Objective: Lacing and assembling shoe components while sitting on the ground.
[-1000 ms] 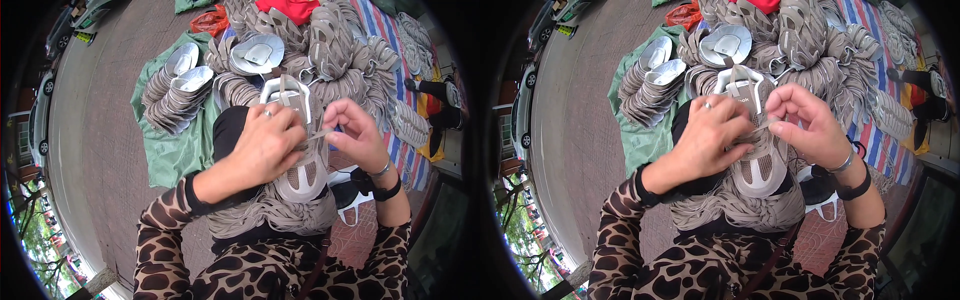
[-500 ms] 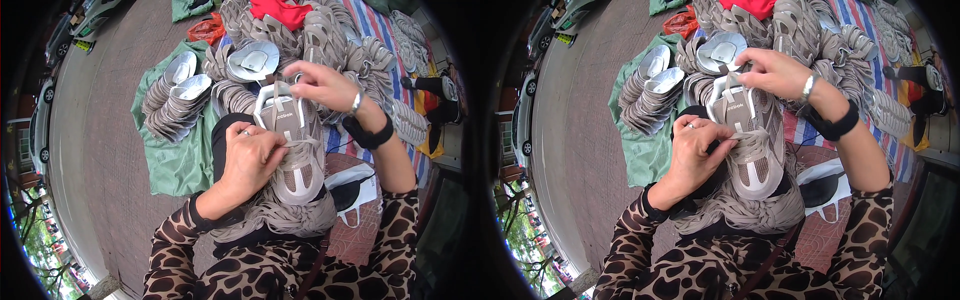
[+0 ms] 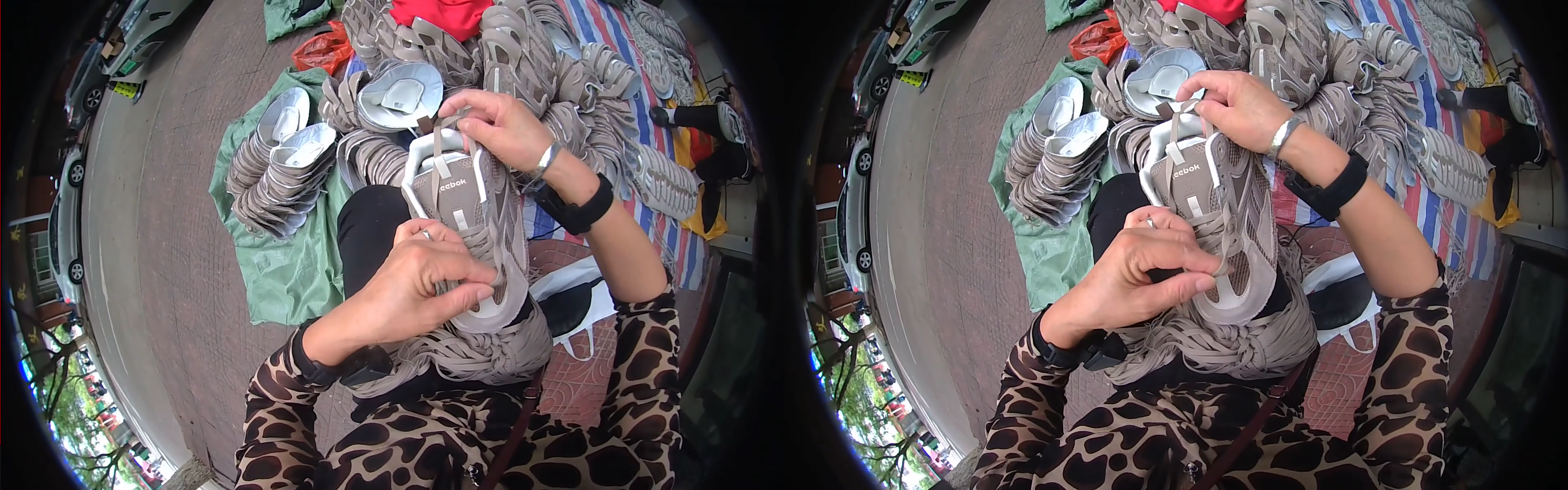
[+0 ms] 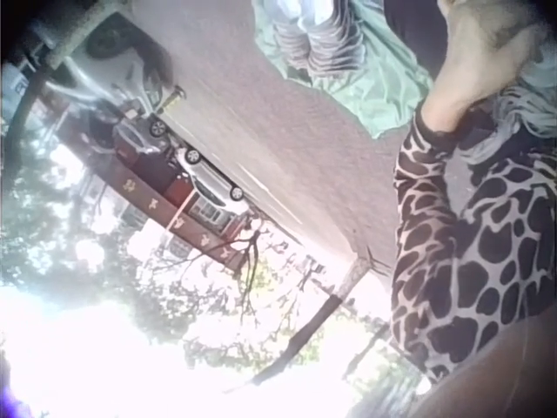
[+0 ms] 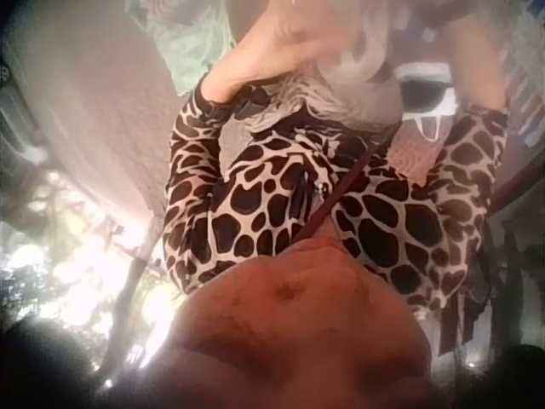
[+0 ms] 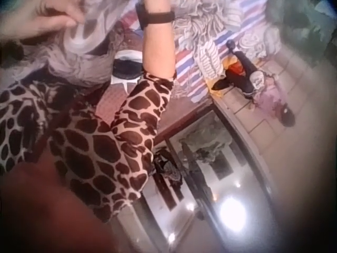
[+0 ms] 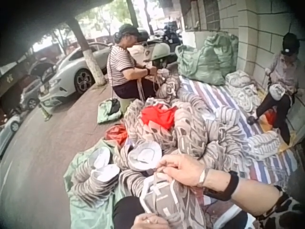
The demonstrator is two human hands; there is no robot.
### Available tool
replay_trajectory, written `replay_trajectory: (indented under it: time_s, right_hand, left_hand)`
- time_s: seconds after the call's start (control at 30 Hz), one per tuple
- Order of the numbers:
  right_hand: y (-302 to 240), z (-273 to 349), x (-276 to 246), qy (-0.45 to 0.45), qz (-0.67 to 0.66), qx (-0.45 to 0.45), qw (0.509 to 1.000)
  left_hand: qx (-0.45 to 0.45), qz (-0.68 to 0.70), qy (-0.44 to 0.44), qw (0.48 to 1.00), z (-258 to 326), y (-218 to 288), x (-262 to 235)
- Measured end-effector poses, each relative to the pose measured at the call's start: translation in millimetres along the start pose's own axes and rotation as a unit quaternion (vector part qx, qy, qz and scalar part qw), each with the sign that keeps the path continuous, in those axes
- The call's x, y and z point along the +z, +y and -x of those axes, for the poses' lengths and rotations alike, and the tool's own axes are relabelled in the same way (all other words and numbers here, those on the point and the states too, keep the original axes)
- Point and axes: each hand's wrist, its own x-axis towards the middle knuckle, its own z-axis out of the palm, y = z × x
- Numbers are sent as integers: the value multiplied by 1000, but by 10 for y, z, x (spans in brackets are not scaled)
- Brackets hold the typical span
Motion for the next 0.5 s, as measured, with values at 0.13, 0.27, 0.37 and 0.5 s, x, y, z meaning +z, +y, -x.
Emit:
replay_trajectory:
  time_s: [0.13, 0.27, 0.37, 0.5]
  right_hand:
    - [44, -100, 4, 42, 105, 23, 993]
    - [135, -264, 6, 82, 234, -15, 969]
    - [454, -455, -82, 143, 267, -62, 951]
    - [682, -647, -348, 196, 344, 0, 918]
  left_hand:
    - [-22, 4, 46, 999, -48, 0, 111]
    - [18, -81, 73, 994, -134, -7, 158]
    - [6, -177, 111, 978, -194, -73, 192]
    - [13, -232, 176, 957, -214, -102, 263]
